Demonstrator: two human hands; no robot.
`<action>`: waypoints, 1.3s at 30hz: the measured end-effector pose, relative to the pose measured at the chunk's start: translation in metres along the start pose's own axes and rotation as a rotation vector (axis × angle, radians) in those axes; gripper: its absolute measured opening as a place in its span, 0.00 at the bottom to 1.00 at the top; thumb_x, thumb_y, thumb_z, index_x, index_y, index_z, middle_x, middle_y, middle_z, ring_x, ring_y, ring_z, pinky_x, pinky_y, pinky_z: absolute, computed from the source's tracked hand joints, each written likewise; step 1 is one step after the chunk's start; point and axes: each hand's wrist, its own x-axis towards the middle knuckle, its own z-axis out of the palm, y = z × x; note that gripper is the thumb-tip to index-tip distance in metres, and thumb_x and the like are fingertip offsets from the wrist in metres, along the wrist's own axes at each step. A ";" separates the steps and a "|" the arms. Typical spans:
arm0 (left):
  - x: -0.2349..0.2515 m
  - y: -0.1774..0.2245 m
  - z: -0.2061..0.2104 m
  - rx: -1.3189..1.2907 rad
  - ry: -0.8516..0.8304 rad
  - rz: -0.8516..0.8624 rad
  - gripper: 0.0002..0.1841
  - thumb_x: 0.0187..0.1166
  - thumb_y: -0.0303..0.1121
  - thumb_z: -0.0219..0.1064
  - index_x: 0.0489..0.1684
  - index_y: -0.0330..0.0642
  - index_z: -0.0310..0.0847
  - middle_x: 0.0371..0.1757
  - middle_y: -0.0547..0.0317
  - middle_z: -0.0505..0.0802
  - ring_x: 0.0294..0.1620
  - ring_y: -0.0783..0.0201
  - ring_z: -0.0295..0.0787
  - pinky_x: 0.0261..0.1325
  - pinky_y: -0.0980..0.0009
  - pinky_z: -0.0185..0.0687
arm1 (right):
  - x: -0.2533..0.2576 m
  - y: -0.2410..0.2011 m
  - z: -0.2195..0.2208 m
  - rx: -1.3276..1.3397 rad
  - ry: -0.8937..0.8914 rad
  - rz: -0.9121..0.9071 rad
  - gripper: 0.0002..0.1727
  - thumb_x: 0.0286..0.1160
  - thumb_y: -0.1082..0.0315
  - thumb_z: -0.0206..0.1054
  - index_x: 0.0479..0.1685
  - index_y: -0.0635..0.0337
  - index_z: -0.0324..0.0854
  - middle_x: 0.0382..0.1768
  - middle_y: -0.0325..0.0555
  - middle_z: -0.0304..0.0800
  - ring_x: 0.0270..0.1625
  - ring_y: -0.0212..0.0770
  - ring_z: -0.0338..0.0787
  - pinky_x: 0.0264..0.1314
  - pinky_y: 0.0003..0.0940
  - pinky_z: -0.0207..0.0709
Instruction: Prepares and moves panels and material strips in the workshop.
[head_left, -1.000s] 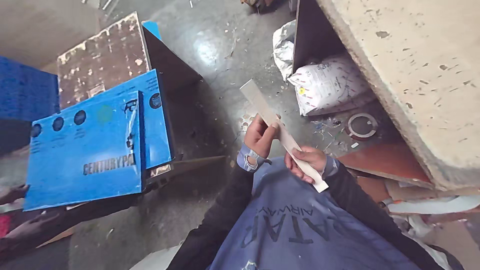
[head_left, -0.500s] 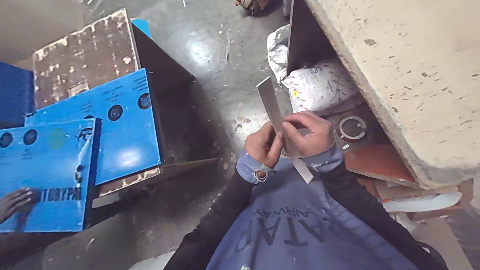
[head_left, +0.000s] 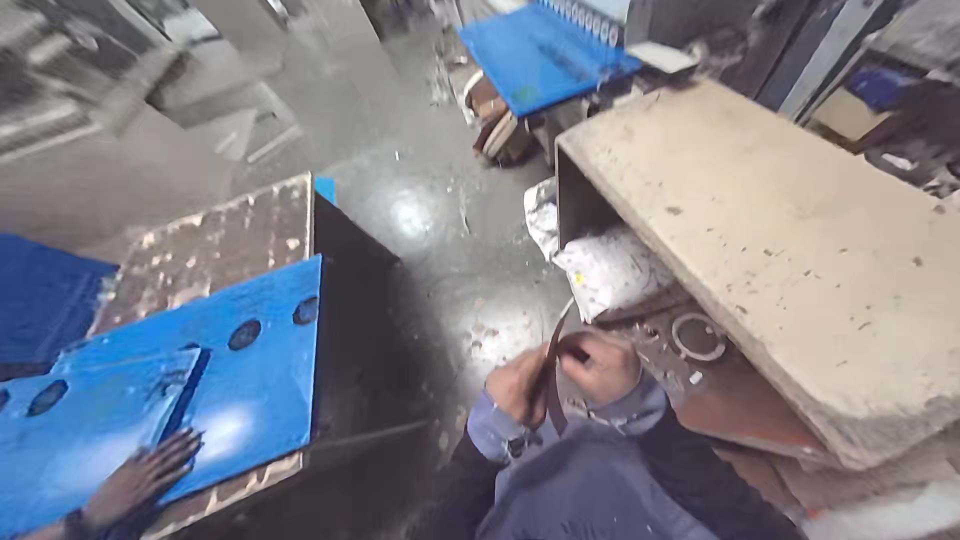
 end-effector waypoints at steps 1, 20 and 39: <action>0.001 0.000 0.000 0.002 -0.008 0.008 0.13 0.75 0.30 0.64 0.52 0.35 0.89 0.38 0.51 0.96 0.34 0.56 0.96 0.39 0.54 0.94 | 0.000 0.001 0.001 0.004 0.008 0.002 0.05 0.60 0.66 0.73 0.28 0.57 0.92 0.29 0.40 0.95 0.31 0.30 0.92 0.35 0.27 0.88; 0.022 0.023 -0.004 -0.739 -0.021 -0.155 0.12 0.86 0.28 0.60 0.55 0.27 0.83 0.37 0.55 0.96 0.30 0.65 0.94 0.33 0.66 0.95 | 0.014 -0.001 0.006 0.181 0.275 -0.077 0.10 0.64 0.64 0.73 0.24 0.63 0.85 0.25 0.43 0.90 0.25 0.28 0.87 0.27 0.24 0.85; 0.017 0.026 0.000 -0.826 -0.042 -0.255 0.11 0.86 0.26 0.60 0.56 0.29 0.84 0.37 0.54 0.96 0.31 0.63 0.95 0.34 0.65 0.95 | -0.004 0.012 0.013 0.328 0.457 -0.193 0.13 0.74 0.57 0.69 0.30 0.57 0.81 0.28 0.39 0.87 0.29 0.31 0.88 0.29 0.27 0.86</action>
